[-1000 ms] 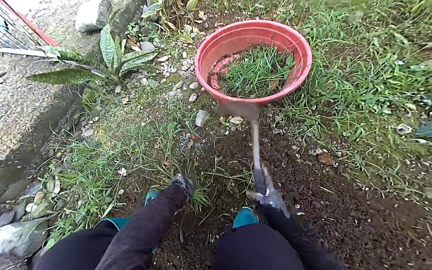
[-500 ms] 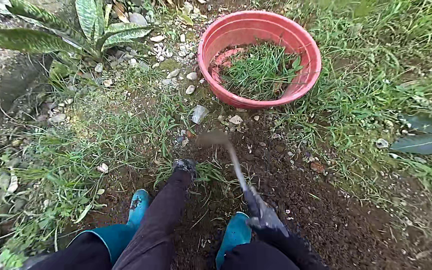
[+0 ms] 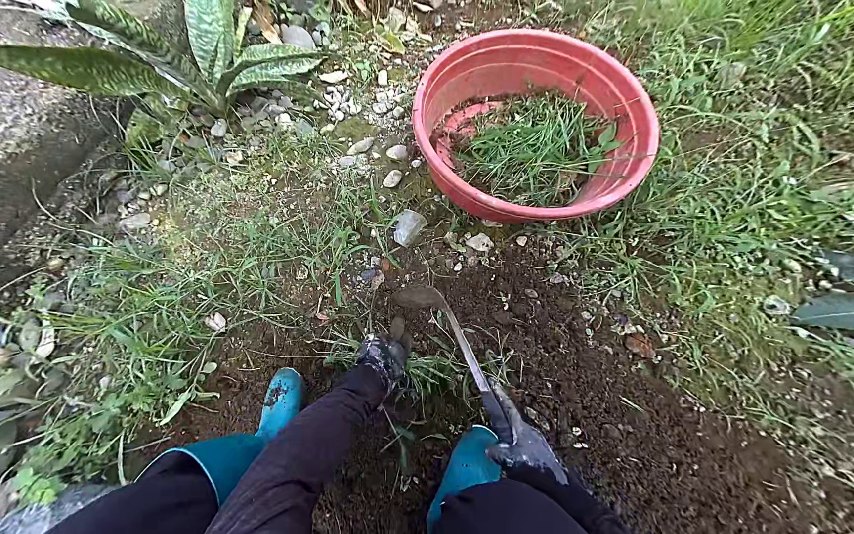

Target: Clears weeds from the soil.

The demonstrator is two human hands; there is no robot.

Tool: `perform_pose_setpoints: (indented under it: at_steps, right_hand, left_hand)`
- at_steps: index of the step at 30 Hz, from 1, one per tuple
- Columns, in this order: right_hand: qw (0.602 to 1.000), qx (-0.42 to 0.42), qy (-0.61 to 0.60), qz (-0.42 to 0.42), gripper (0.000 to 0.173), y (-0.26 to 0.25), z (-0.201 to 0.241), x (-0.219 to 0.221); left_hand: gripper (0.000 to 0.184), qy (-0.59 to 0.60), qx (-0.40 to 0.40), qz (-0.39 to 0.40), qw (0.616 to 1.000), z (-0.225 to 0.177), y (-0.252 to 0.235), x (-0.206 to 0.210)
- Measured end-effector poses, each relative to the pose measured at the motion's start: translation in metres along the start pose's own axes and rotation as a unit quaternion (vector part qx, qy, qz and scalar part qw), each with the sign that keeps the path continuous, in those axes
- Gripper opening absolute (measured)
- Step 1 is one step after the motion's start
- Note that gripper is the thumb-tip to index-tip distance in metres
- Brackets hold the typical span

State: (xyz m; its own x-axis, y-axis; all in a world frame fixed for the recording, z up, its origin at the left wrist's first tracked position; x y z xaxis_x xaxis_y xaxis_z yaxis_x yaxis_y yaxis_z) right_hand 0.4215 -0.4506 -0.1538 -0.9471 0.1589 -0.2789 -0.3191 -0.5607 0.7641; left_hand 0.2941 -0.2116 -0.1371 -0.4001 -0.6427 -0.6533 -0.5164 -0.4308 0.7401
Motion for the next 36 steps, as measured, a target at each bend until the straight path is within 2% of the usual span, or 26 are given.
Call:
perform_pose_setpoints:
  at_steps: [1,3,5,7,8,10,12,14,16,19,21,23,25,27,29,31,34,36]
  right_hand:
    - [1.0,-0.009,-0.008,0.004,0.115,-0.001,-0.001,-0.006]
    - [0.997,-0.019,-0.077,-0.011,0.116,0.007,0.009,-0.016]
    - [0.984,-0.036,-0.165,-0.063,0.113,0.01,0.027,-0.024]
    - [0.969,-0.038,-0.223,-0.094,0.112,0.004,0.046,-0.024]
    - [0.968,-0.032,-0.231,-0.097,0.111,0.001,0.05,-0.02]
    - [0.986,-0.021,-0.155,-0.051,0.11,-0.003,0.04,-0.013]
    - [0.996,-0.019,-0.079,0.023,0.121,0.007,0.007,-0.011]
    - [0.998,-0.021,-0.048,0.038,0.121,0.03,-0.008,-0.025]
    - [0.999,-0.017,-0.045,0.019,0.11,0.05,-0.008,-0.041]
    - [0.983,-0.045,-0.163,-0.067,0.113,0.042,0.018,-0.045]
    - [0.963,-0.045,-0.245,-0.099,0.115,0.022,0.039,-0.028]
    - [0.977,-0.025,-0.205,-0.06,0.109,0.004,0.037,-0.014]
    - [0.994,-0.02,-0.098,0.038,0.116,0.001,0.01,-0.006]
    - [0.995,-0.032,-0.059,0.07,0.119,0.015,-0.002,-0.011]
    - [0.994,-0.05,-0.075,0.055,0.113,0.031,0.002,-0.023]
    - [0.991,-0.058,-0.121,0.011,0.116,0.028,0.009,-0.032]
    - [0.98,-0.046,-0.19,-0.034,0.111,0.016,0.04,-0.018]
    - [0.991,-0.033,-0.131,0.0,0.107,0.0,0.038,-0.005]
  left_hand:
    - [0.055,-0.005,-0.006,-0.025,1.0,0.0,-0.007,-0.011]
    - [0.063,-0.005,-0.07,-0.024,0.997,0.004,-0.022,-0.029]
    - [0.068,0.007,-0.134,-0.046,0.99,0.019,-0.05,-0.025]
    - [0.053,0.032,-0.173,-0.063,0.982,0.026,-0.052,-0.017]
    - [0.046,0.039,-0.168,-0.052,0.984,0.024,-0.041,-0.019]
    - [0.045,0.018,-0.131,0.039,0.99,0.013,-0.008,-0.042]
    - [0.039,-0.029,-0.087,-0.047,0.995,0.019,0.0,-0.034]
    - [0.043,-0.048,-0.067,0.038,0.996,0.022,0.006,-0.048]
    - [0.04,-0.045,-0.048,-0.028,0.997,0.035,-0.003,-0.029]
    - [0.045,-0.016,-0.09,0.058,0.994,0.025,-0.007,-0.042]
    - [0.046,-0.013,-0.109,0.044,0.993,0.024,-0.005,-0.039]
    - [0.046,-0.013,-0.113,0.019,0.993,0.024,-0.001,-0.038]
    - [0.046,0.001,-0.114,0.059,0.992,0.021,0.013,-0.05]
    - [0.043,-0.026,-0.097,0.045,0.994,0.036,0.005,-0.034]
    - [0.042,-0.031,-0.066,0.027,0.997,0.048,0.005,-0.011]
    - [0.042,-0.031,-0.029,0.021,0.999,0.046,0.004,0.002]
    - [0.044,-0.048,0.002,0.08,0.996,0.021,0.019,0.0]
    - [0.041,-0.058,0.043,0.112,0.991,0.002,0.04,-0.011]
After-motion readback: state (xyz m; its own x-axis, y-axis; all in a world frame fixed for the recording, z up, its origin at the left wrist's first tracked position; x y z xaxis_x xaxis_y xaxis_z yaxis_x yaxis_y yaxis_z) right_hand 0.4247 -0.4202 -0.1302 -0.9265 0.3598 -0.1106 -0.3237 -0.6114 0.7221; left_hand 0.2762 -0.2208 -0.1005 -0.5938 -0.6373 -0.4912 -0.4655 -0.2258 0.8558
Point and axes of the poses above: each hand's wrist, its own y-axis away from the middle knuckle, its own x-axis out of the palm, z = x × y, the point moved 1 cm from there along -y, towards the middle knuckle, and after that the axes turned 7 degrees about -y, right-handed, at the moved point
